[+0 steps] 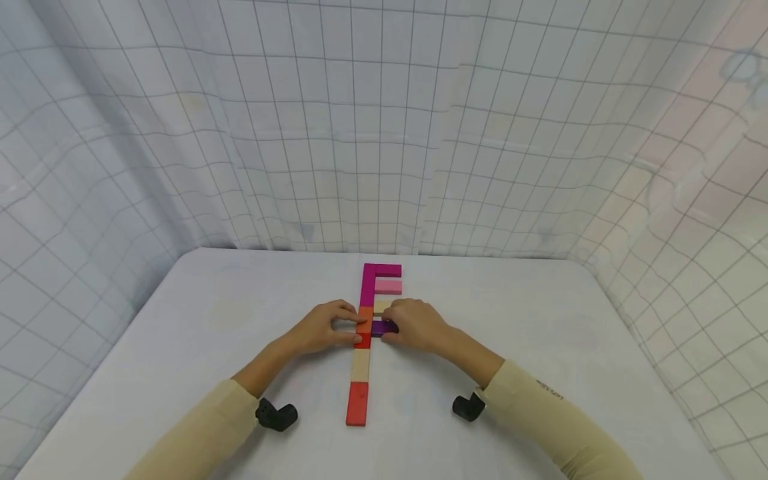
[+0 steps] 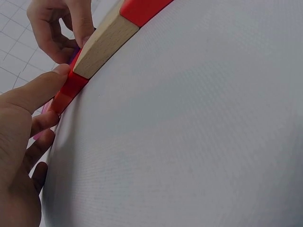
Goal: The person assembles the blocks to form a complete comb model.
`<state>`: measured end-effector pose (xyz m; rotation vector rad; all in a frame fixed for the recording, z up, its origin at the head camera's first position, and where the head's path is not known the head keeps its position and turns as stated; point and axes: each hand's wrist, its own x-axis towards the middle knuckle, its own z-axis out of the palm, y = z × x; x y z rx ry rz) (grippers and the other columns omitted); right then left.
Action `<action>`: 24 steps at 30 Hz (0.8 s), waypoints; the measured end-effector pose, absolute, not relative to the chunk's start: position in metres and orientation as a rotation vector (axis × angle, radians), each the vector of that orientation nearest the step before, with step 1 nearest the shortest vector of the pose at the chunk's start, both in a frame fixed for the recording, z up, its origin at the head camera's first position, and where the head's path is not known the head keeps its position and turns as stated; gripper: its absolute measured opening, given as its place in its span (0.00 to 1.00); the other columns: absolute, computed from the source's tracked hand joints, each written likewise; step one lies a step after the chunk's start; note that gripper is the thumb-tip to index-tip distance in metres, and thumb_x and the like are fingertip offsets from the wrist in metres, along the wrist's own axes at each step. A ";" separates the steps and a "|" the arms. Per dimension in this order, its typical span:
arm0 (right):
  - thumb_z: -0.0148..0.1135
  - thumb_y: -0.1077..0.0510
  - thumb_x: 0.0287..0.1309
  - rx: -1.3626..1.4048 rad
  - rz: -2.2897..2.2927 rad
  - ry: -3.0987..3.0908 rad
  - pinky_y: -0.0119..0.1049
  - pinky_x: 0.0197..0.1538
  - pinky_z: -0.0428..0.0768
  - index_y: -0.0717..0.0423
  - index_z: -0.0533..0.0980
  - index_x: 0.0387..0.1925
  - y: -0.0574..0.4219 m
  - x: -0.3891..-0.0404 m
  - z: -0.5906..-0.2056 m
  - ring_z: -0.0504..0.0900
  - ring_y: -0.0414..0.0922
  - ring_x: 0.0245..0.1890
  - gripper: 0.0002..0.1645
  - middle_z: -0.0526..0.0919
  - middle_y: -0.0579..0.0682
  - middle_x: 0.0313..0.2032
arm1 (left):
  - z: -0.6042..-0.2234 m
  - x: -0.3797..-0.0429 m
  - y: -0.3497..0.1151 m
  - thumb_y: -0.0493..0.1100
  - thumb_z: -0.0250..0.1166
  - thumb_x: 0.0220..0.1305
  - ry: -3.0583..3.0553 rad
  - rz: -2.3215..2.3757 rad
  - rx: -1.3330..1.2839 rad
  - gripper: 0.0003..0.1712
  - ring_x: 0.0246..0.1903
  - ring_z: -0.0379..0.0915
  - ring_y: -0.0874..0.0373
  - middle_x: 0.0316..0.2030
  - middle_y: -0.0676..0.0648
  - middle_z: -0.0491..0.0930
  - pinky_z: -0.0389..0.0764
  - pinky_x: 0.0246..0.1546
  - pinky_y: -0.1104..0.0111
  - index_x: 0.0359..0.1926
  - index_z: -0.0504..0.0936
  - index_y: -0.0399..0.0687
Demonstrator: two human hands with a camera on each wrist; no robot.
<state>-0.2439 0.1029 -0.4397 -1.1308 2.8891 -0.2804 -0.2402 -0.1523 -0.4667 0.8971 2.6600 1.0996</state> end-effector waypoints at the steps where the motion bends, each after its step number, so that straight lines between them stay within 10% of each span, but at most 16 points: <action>1: 0.77 0.45 0.59 -1.130 -0.276 2.893 0.32 0.44 0.83 0.53 0.87 0.52 0.103 -0.243 -0.440 0.81 0.41 0.39 0.24 0.86 0.47 0.43 | -0.467 -0.240 -0.152 0.51 0.75 0.64 2.660 1.098 0.898 0.25 0.55 0.74 0.47 0.52 0.47 0.80 0.74 0.60 0.43 0.57 0.88 0.44; 18: 0.73 0.46 0.63 -1.179 -0.287 2.864 0.39 0.51 0.84 0.51 0.85 0.56 0.104 -0.245 -0.437 0.82 0.44 0.49 0.23 0.86 0.47 0.50 | -0.464 -0.237 -0.162 0.53 0.74 0.65 2.646 1.099 0.880 0.27 0.54 0.74 0.50 0.53 0.48 0.79 0.76 0.58 0.46 0.61 0.86 0.45; 24: 0.69 0.42 0.65 -1.058 -0.269 2.966 0.51 0.60 0.79 0.50 0.82 0.62 0.156 -0.256 -0.410 0.79 0.51 0.58 0.29 0.83 0.51 0.58 | -0.438 -0.246 -0.181 0.54 0.68 0.70 2.828 1.016 0.731 0.34 0.65 0.68 0.39 0.67 0.39 0.72 0.69 0.63 0.37 0.72 0.75 0.46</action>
